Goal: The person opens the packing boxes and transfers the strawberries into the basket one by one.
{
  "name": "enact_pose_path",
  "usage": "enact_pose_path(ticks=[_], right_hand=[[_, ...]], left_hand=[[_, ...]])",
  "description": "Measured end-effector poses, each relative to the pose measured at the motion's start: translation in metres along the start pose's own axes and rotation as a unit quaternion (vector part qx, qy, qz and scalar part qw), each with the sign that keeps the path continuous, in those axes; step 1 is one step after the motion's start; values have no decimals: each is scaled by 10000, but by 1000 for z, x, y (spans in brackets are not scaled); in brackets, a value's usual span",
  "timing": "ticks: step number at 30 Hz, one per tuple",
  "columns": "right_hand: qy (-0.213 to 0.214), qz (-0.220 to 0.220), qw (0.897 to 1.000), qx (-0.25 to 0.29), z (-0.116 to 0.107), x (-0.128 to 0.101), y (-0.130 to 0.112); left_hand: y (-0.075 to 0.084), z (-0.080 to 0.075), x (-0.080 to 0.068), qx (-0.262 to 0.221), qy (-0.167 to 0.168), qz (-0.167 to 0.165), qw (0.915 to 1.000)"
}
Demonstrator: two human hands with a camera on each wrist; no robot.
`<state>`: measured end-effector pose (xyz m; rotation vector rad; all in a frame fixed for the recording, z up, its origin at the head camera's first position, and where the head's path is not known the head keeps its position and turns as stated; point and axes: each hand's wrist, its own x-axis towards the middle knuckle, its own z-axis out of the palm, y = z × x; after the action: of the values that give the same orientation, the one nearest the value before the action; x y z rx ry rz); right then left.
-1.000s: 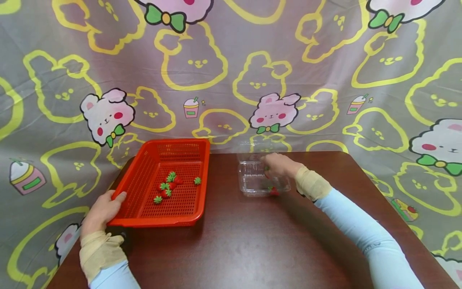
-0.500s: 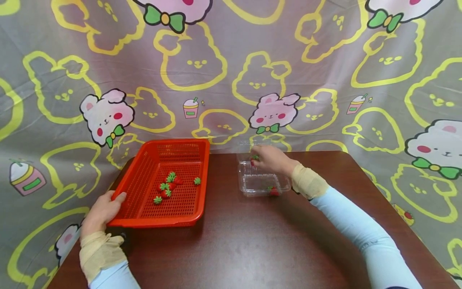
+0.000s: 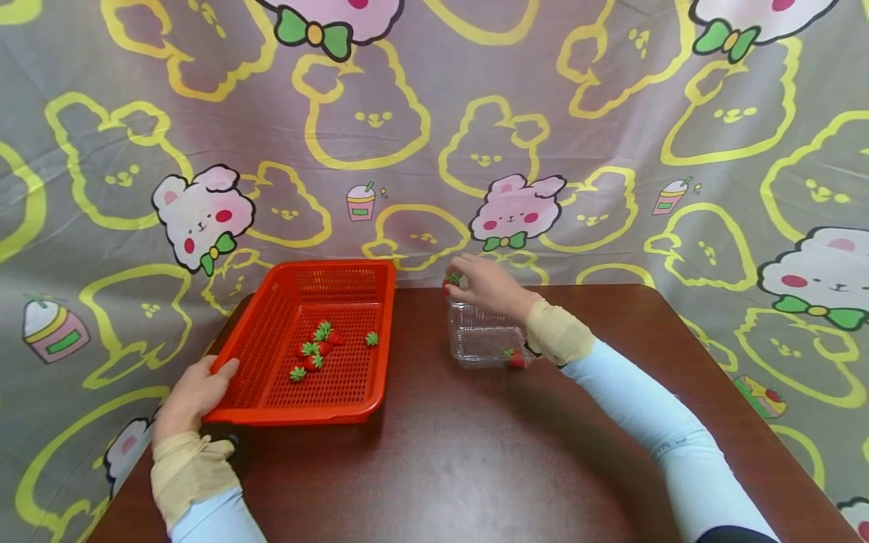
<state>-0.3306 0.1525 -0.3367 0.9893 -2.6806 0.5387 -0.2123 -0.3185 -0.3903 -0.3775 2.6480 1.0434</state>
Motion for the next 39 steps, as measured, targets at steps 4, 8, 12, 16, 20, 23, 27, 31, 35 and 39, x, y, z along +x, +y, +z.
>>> enact_pose_path(ticks=[4, 8, 12, 16, 20, 23, 27, 31, 35, 39], right_hand=[[3, -177, 9998, 104, 2, 10, -10], [63, -279, 9996, 70, 4, 20, -20], [133, -360, 9993, 30, 7, 30, -29], [131, -440, 9989, 123, 10, 40, -38], [104, -474, 9984, 284, 15, 49, -46], [53, -476, 9979, 444, 18, 57, -52], [-104, -439, 9971, 605, 23, 69, -61], [-342, -356, 9968, 631, 30, 80, -70], [-660, -224, 9961, 548, 40, 89, -76], [-967, -155, 9936, 569, 52, 96, -79]], left_hand=[[1, 1, -1, -15, -8, -85, 10000], [0, 0, -1, -21, 15, -95, 10000], [-1, 0, 0, 13, 37, -53, 10000], [-2, -1, 1, 46, 52, -45, 10000], [-3, 0, 1, 31, 46, -27, 10000], [-3, 0, 0, 4, 19, -14, 10000], [-2, -1, 0, -39, -4, -4, 10000], [-2, -1, 0, -43, 7, -16, 10000], [-2, -1, 1, -6, 46, 36, 10000], [-2, -1, 1, 67, 61, 107, 9999]])
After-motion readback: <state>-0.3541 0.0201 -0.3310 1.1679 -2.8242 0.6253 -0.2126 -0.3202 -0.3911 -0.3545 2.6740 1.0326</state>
